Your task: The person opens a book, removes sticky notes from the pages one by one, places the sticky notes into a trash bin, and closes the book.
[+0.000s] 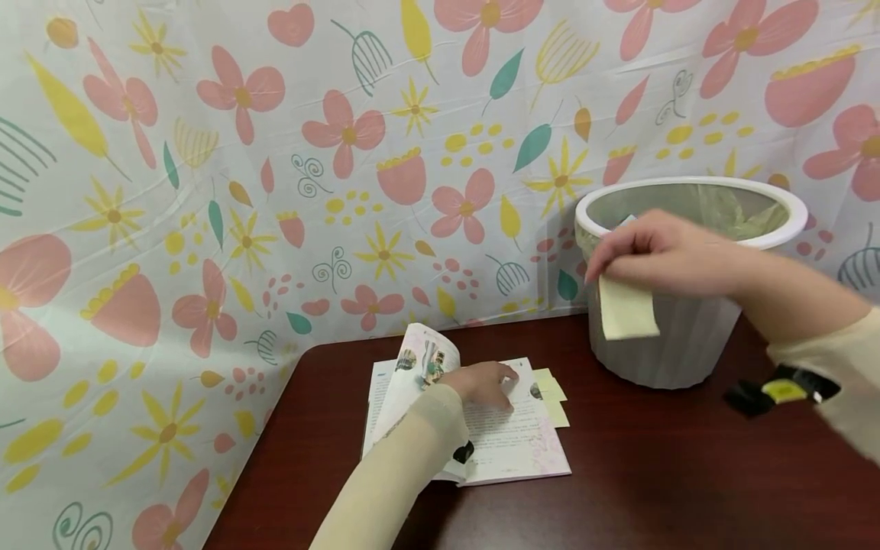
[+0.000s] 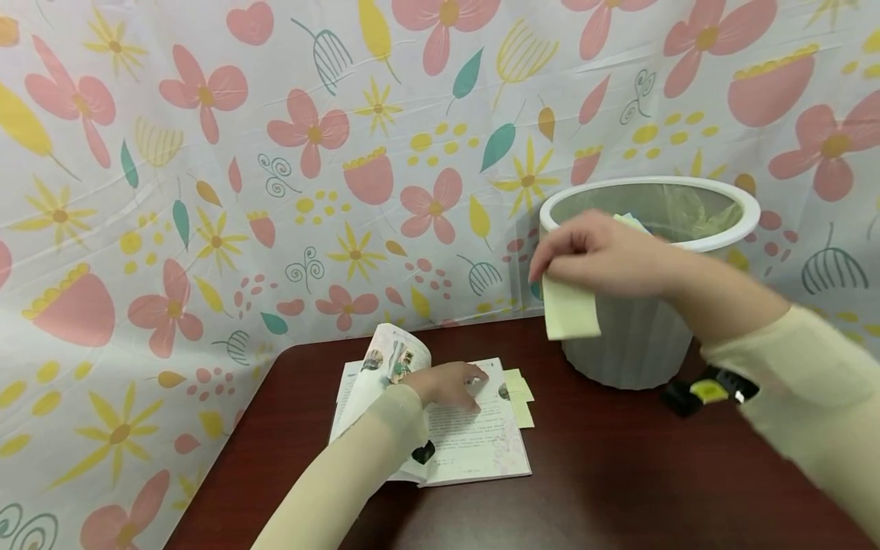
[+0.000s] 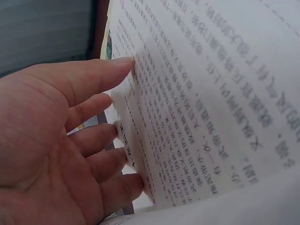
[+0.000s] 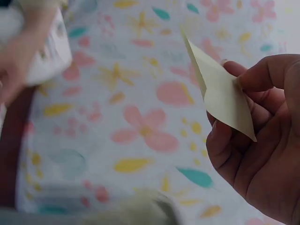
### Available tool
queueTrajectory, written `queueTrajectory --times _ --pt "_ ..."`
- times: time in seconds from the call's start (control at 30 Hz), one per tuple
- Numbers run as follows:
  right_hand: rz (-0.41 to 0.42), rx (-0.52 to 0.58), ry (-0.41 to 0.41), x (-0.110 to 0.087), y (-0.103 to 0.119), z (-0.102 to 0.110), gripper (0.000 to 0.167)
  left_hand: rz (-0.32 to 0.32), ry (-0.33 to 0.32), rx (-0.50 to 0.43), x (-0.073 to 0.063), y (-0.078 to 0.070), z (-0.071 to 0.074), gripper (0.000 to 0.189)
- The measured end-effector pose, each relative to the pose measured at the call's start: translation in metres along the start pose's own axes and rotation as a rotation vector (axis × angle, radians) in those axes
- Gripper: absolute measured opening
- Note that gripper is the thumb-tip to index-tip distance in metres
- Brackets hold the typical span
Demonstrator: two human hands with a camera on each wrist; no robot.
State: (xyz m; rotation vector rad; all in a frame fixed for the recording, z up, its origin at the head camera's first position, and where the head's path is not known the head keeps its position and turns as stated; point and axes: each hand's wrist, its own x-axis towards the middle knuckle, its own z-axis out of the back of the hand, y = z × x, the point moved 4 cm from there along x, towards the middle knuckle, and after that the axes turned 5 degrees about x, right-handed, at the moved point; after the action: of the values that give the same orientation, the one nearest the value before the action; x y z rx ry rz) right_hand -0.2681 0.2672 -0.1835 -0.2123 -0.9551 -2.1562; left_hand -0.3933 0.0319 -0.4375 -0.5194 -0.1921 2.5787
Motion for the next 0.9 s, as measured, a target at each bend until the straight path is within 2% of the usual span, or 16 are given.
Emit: queueTrajectory --times 0.13,0.2,0.47,0.67,0.9 --pt "-0.160 0.005 -0.121 0.020 0.000 0.048 0.022 -0.009 0.000 0.001 -0.002 0.002 0.001 0.064" --pt "-0.208 0.021 -0.184 0.029 -0.002 0.070 0.021 -0.011 0.005 -0.012 -0.002 0.003 0.001 0.064" --pt "-0.311 0.049 -0.358 0.057 -0.025 0.144 0.025 -0.019 0.002 -0.053 0.001 0.008 -0.002 0.063" --pt "-0.458 0.038 -0.458 0.060 -0.057 0.174 0.030 -0.020 -0.001 -0.021 0.001 0.006 -0.001 0.064" --pt "-0.606 0.093 -0.540 0.045 -0.096 0.188 0.031 -0.023 0.010 -0.005 0.001 0.005 -0.003 0.064"
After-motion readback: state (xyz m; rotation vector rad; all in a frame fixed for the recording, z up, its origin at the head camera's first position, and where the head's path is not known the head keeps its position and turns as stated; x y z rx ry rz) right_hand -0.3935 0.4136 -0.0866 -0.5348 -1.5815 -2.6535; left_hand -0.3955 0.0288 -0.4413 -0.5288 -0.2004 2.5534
